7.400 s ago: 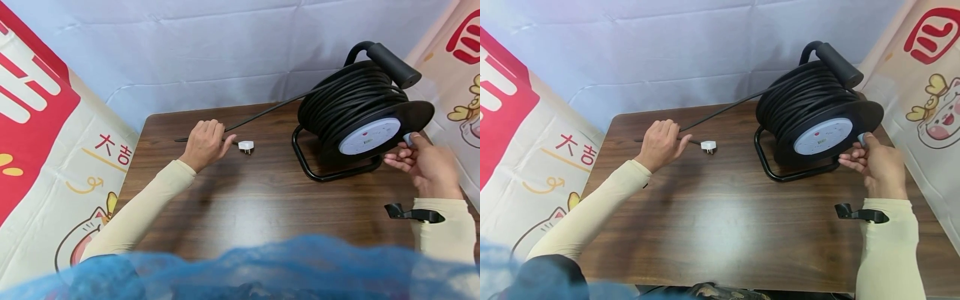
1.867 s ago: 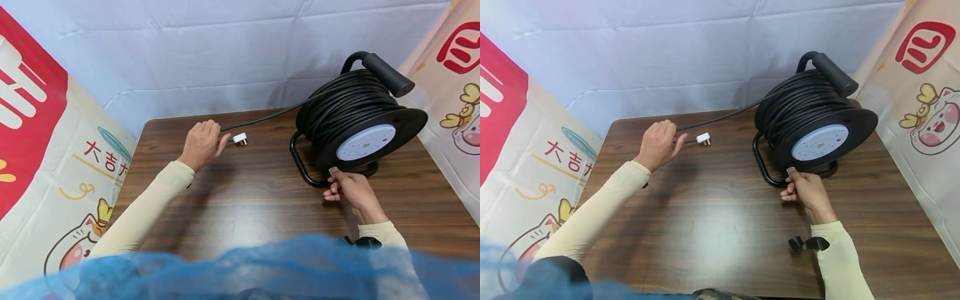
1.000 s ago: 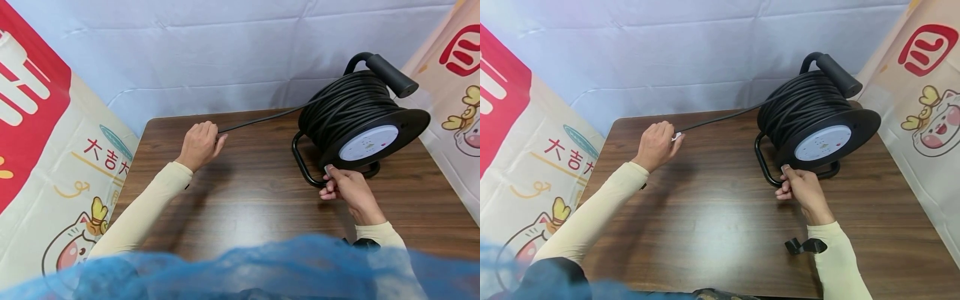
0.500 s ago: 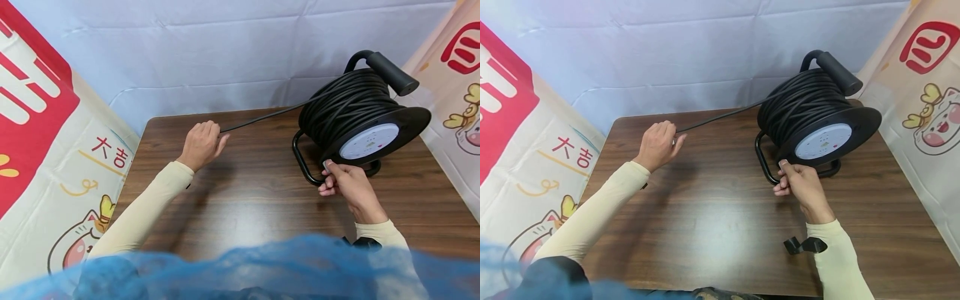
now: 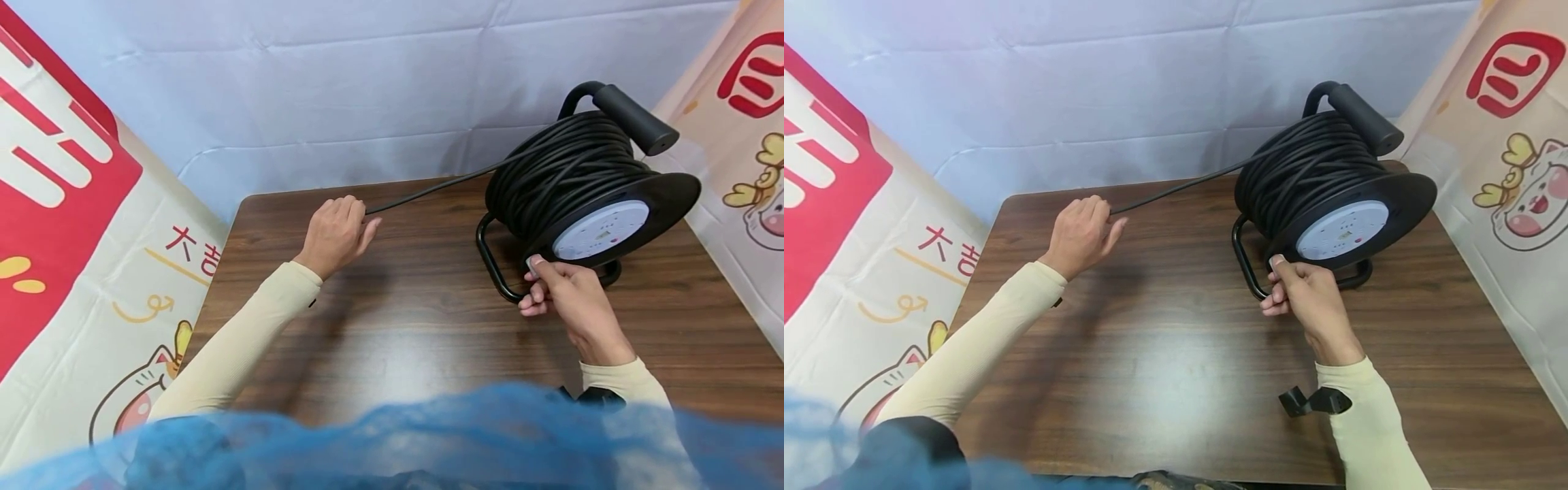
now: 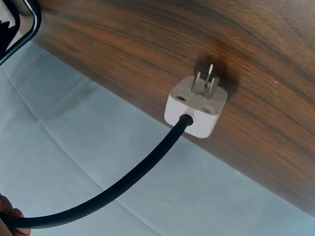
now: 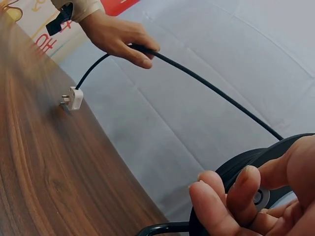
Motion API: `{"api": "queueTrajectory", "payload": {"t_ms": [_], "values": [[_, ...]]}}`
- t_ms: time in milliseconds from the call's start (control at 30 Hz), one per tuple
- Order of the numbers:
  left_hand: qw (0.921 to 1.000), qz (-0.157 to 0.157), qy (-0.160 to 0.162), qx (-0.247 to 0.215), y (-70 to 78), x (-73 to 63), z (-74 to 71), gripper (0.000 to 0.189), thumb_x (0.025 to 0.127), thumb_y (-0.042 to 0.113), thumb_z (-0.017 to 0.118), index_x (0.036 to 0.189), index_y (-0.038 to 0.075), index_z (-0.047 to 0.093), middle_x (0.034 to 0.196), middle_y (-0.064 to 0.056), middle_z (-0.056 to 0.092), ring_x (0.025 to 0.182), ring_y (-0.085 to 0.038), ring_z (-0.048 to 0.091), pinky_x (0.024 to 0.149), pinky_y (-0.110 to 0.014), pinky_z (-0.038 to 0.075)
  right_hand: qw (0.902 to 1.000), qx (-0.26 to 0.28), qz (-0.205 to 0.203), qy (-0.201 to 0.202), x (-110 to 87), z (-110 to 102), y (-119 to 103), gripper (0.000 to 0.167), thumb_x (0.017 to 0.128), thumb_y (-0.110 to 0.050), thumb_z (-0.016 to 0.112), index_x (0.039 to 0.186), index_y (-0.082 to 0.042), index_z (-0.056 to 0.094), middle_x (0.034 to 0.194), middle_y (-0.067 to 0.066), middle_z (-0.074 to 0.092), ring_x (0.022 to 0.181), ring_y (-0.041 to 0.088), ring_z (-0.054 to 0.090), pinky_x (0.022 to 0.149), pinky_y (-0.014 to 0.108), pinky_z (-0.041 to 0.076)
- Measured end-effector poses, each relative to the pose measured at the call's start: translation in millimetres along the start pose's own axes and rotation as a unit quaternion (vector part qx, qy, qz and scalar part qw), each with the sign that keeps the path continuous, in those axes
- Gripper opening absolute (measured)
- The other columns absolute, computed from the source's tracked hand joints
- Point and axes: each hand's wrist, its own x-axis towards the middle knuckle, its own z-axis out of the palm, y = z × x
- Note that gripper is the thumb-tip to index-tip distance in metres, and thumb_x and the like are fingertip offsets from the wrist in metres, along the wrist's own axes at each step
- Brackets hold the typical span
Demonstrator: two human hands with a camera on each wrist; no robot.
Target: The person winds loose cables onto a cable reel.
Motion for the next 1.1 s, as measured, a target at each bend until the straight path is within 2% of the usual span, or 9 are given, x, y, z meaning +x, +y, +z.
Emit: {"api": "queueTrajectory", "payload": {"t_ms": [367,533,733,933,1100], "values": [[0.9999,0.009,0.008,-0.005,9.2,11.9,0.2,0.034,0.101,0.031,0.062,0.082,0.004,0.053,0.071,-0.007,0.047,0.054,-0.021,0.043,0.054,-0.033,0.033,0.9987,0.048,-0.011,0.013,-1.9,1.0,-8.1,0.045,0.104,-0.034,0.059,0.103,0.011,0.058,0.06,0.005,0.056,0.059,0.019,0.071,0.06,0.035,0.06],[0.9999,0.012,0.006,-0.004,8.9,17.1,1.6,0.035,0.103,0.031,0.059,0.082,0.004,0.052,0.072,-0.008,0.048,0.055,-0.022,0.044,0.055,-0.034,0.034,0.9975,0.067,-0.018,0.015,-2.3,0.0,-9.5,0.045,0.104,-0.031,0.06,0.103,0.013,0.057,0.06,0.005,0.055,0.058,0.019,0.071,0.059,0.035,0.06],[0.9999,-0.007,0.013,-0.007,2.7,14.7,4.2,0.035,0.1,0.03,0.063,0.08,0.004,0.051,0.069,-0.008,0.047,0.052,-0.022,0.044,0.052,-0.034,0.033,0.9966,0.075,-0.029,0.019,-1.6,2.0,-12.6,0.043,0.103,-0.031,0.061,0.103,0.012,0.058,0.059,0.006,0.055,0.058,0.019,0.071,0.059,0.035,0.06],[0.9996,0.0,0.016,-0.024,2.5,17.2,5.2,0.033,0.103,0.028,0.059,0.08,0.005,0.051,0.068,-0.006,0.047,0.051,-0.021,0.045,0.052,-0.035,0.035,0.9928,0.107,-0.049,0.025,-1.2,0.1,-18.5,0.04,0.102,-0.028,0.064,0.099,0.011,0.06,0.057,0.006,0.054,0.056,0.019,0.07,0.058,0.035,0.06],[0.9993,0.001,0.027,-0.025,7.0,19.9,6.7,0.033,0.1,0.028,0.062,0.079,0.005,0.051,0.066,-0.006,0.046,0.05,-0.021,0.044,0.051,-0.034,0.034,0.9906,0.122,-0.055,0.03,-2.0,-4.4,-25.4,0.036,0.101,-0.029,0.065,0.096,0.007,0.063,0.056,0.006,0.053,0.056,0.019,0.07,0.058,0.034,0.06]]}}
